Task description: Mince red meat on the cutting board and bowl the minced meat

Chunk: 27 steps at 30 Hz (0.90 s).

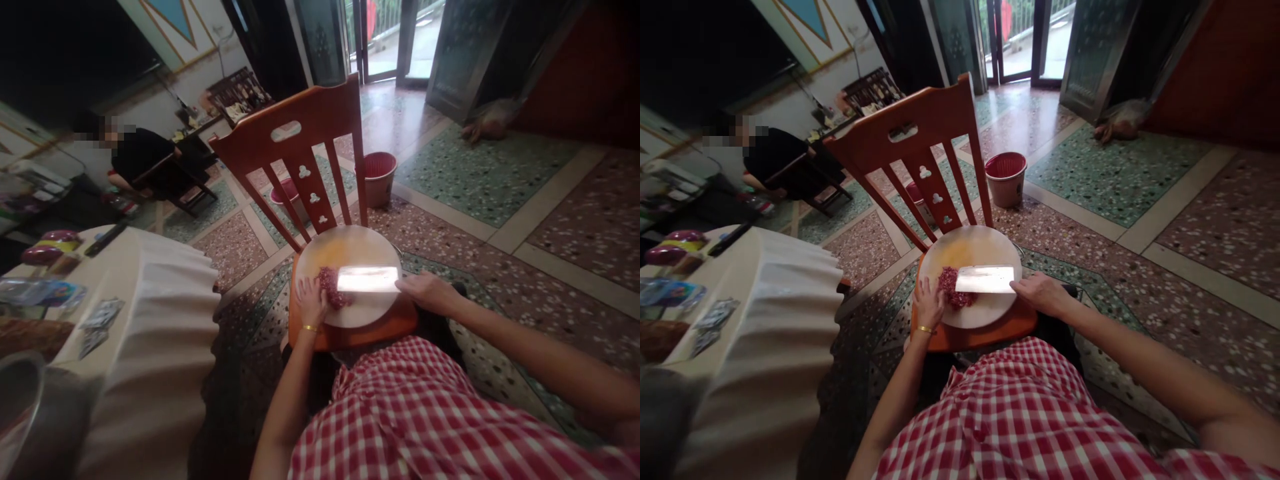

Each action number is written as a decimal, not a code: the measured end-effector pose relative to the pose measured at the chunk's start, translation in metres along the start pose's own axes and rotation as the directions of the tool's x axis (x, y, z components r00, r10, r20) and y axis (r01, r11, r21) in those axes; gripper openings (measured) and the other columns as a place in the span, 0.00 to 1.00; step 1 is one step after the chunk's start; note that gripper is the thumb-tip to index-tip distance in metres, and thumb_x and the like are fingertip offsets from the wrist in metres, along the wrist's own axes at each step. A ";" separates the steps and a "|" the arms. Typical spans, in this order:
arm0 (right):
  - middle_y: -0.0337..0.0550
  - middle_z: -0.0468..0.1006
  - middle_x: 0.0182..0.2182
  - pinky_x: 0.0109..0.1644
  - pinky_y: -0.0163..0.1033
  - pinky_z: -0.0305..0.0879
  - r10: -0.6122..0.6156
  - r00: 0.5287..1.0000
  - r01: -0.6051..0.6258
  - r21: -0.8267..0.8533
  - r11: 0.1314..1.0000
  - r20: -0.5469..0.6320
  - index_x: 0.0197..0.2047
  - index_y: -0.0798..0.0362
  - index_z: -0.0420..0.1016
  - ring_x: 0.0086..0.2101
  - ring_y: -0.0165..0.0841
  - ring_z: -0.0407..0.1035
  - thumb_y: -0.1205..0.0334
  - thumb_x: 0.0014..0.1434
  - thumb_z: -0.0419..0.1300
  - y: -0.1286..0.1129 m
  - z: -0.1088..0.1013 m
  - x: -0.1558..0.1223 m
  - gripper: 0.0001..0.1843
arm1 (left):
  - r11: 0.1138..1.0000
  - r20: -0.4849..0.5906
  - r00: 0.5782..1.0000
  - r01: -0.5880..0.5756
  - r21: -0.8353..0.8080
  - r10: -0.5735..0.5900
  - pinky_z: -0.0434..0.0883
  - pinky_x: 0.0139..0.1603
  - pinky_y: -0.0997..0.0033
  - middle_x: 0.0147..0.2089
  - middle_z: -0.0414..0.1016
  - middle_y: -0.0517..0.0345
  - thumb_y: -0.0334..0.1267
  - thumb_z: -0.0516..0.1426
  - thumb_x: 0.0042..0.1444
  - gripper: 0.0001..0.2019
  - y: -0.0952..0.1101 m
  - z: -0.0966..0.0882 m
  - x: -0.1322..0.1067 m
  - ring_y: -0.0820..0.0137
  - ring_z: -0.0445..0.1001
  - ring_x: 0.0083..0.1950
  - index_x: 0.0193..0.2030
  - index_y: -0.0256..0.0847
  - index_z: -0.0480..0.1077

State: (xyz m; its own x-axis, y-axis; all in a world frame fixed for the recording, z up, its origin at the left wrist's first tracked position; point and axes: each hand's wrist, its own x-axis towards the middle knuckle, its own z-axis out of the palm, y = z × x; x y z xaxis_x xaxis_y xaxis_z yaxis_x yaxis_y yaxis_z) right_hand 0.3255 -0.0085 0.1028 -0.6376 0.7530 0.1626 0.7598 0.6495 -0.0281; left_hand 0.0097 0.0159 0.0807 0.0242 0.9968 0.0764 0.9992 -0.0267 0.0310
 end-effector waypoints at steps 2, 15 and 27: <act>0.40 0.71 0.24 0.32 0.37 0.48 -0.101 0.995 0.101 -0.035 0.994 0.005 0.37 0.54 0.66 0.25 0.31 0.63 0.72 0.57 0.48 -0.002 -0.003 0.009 0.08 | 0.999 -0.068 0.997 -0.030 -0.016 0.029 0.46 0.60 0.45 0.64 0.48 0.50 0.42 0.45 0.57 0.22 0.008 -0.016 0.006 0.56 0.42 0.65 0.59 0.47 0.55; 0.41 0.71 0.25 0.31 0.39 0.48 -0.353 0.933 0.358 -0.095 0.929 0.067 0.42 0.55 0.64 0.24 0.31 0.64 0.70 0.58 0.47 -0.031 -0.001 0.052 0.09 | 0.913 -0.046 0.914 -0.405 -0.044 0.403 0.38 0.63 0.47 0.66 0.43 0.59 0.49 0.42 0.57 0.24 0.067 -0.013 -0.003 0.60 0.37 0.66 0.61 0.52 0.49; 0.44 0.73 0.28 0.35 0.38 0.55 -0.111 0.993 0.106 0.110 0.988 0.041 0.42 0.53 0.68 0.27 0.33 0.66 0.68 0.58 0.48 0.002 -0.003 0.008 0.12 | 0.997 0.117 0.990 -0.073 -0.027 0.075 0.38 0.62 0.44 0.66 0.44 0.59 0.45 0.38 0.59 0.23 -0.006 0.025 0.008 0.59 0.36 0.66 0.60 0.48 0.52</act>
State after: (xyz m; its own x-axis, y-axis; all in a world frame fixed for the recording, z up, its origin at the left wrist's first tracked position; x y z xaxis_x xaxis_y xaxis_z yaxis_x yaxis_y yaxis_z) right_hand 0.3221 -0.0016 0.1067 -0.7228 0.6799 0.1241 0.6693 0.7333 -0.1194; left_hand 0.0051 0.0262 0.0562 0.1030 0.9939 -0.0385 0.9935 -0.1009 0.0519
